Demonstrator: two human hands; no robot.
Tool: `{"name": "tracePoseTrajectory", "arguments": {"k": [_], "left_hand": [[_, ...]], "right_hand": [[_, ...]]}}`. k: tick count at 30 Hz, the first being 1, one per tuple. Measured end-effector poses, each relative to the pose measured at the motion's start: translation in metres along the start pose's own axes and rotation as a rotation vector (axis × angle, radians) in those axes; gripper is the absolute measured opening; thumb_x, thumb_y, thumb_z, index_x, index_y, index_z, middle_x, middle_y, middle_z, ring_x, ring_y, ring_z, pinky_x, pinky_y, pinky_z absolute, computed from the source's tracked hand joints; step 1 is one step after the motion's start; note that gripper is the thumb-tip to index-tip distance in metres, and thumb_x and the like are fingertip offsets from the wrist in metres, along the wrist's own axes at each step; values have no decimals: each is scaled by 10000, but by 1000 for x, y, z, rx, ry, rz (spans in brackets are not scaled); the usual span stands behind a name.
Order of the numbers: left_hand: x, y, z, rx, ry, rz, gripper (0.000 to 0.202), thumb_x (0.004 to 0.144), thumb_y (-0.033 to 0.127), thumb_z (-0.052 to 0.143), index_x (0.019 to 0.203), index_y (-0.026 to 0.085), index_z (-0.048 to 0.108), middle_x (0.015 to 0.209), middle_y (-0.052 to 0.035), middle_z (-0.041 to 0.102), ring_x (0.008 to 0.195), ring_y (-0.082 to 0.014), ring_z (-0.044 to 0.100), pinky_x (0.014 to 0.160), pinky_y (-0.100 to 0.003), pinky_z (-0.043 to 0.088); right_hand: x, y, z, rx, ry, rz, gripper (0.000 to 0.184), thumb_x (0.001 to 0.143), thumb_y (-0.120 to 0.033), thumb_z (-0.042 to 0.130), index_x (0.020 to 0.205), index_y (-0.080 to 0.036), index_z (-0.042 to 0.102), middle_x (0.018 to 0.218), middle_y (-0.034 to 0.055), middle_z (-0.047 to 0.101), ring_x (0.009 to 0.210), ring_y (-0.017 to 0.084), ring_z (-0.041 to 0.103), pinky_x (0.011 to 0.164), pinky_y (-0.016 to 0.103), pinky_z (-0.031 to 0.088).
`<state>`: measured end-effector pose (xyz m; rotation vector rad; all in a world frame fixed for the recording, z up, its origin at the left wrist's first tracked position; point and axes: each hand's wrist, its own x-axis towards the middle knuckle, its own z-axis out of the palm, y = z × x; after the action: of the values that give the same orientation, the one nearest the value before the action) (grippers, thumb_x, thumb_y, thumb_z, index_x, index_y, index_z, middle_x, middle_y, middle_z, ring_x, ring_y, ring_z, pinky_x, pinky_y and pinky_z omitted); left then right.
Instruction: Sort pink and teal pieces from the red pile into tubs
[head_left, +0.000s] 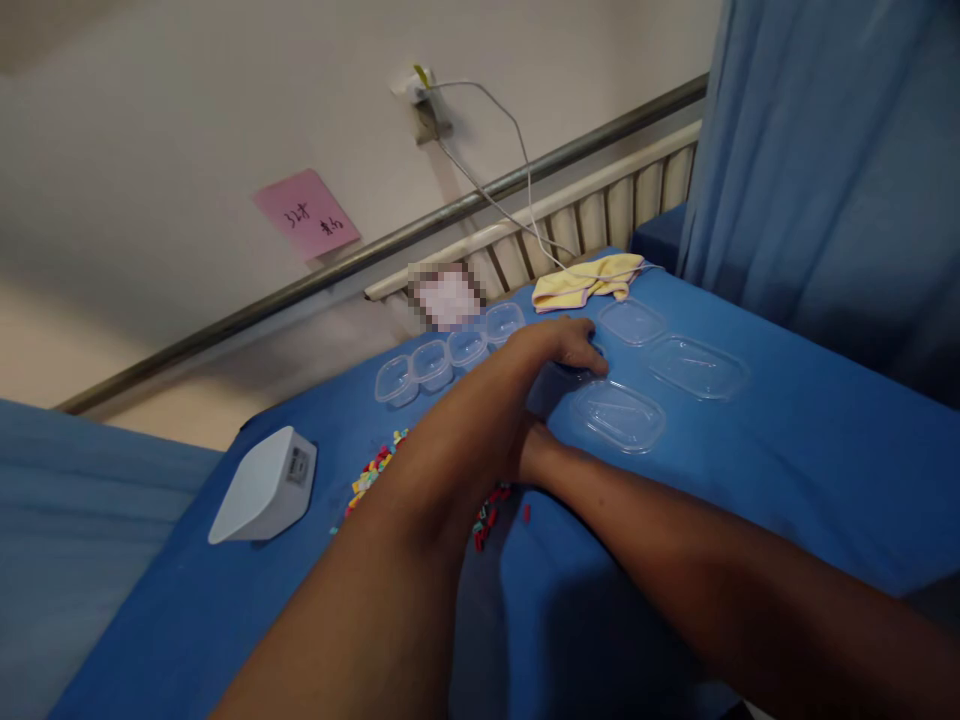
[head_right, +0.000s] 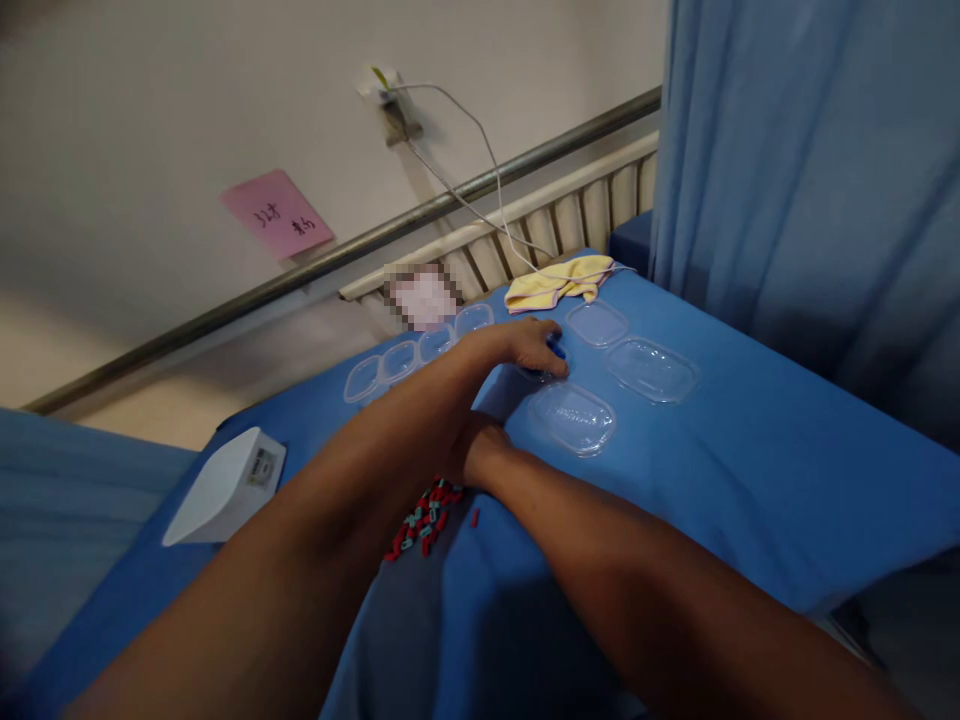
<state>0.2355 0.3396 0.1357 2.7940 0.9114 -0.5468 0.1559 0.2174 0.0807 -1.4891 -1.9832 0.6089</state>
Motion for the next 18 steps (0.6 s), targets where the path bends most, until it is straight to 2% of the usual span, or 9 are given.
{"name": "tracePoseTrajectory", "arguments": {"k": [2,4,7,9,11,13,18], "left_hand": [[-12,-9,-5,-31,46,-20,973,742,584,837,1619,254,574,1617,-200,557,1408,-433,596,1142,-532,528],[-32,-22,-15,-95,109,-6,878,807,574,785,1602,257,588,1635,-172,537,1444,-394,567,1202,-502,482],[-76,-46,-26,-194,216,30,741,856,566,741,1506,218,662,1584,-151,564,1446,-344,555,1246,-438,440],[-110,-63,-24,-235,279,10,701,857,555,751,1458,202,680,1531,-150,588,1424,-329,561,1248,-418,438],[-146,-78,-12,-269,331,-59,671,856,541,767,1427,199,679,1501,-145,598,1405,-315,567,1250,-415,437],[-180,-90,8,-311,367,-123,639,863,513,775,1406,195,665,1501,-134,600,1403,-296,564,1252,-409,435],[-252,-103,64,-509,547,-318,588,849,488,796,1332,198,630,1439,-122,620,1294,-267,616,1149,-397,513]], "right_hand": [[-3,-2,-1,0,22,6,269,988,-312,692,1181,-196,840,1244,143,835,1139,349,768,870,369,552],[-8,-3,0,24,48,-4,262,1035,-318,621,1155,-217,830,1150,114,853,1056,301,785,831,341,522],[-13,-3,2,71,81,-43,261,1064,-320,573,1091,-247,822,1102,70,853,1002,239,776,818,308,480],[-14,-1,5,98,99,-59,272,1072,-329,567,1030,-231,818,1051,71,848,948,222,760,798,302,456],[-13,2,9,125,112,-68,293,1074,-330,562,967,-215,809,981,67,837,877,206,734,762,298,432],[-12,6,12,151,119,-76,300,1067,-321,562,914,-213,797,910,50,818,803,188,698,718,291,403],[-12,13,16,200,142,-62,299,1045,-330,560,866,-206,763,781,15,759,668,161,605,646,289,346]]}}
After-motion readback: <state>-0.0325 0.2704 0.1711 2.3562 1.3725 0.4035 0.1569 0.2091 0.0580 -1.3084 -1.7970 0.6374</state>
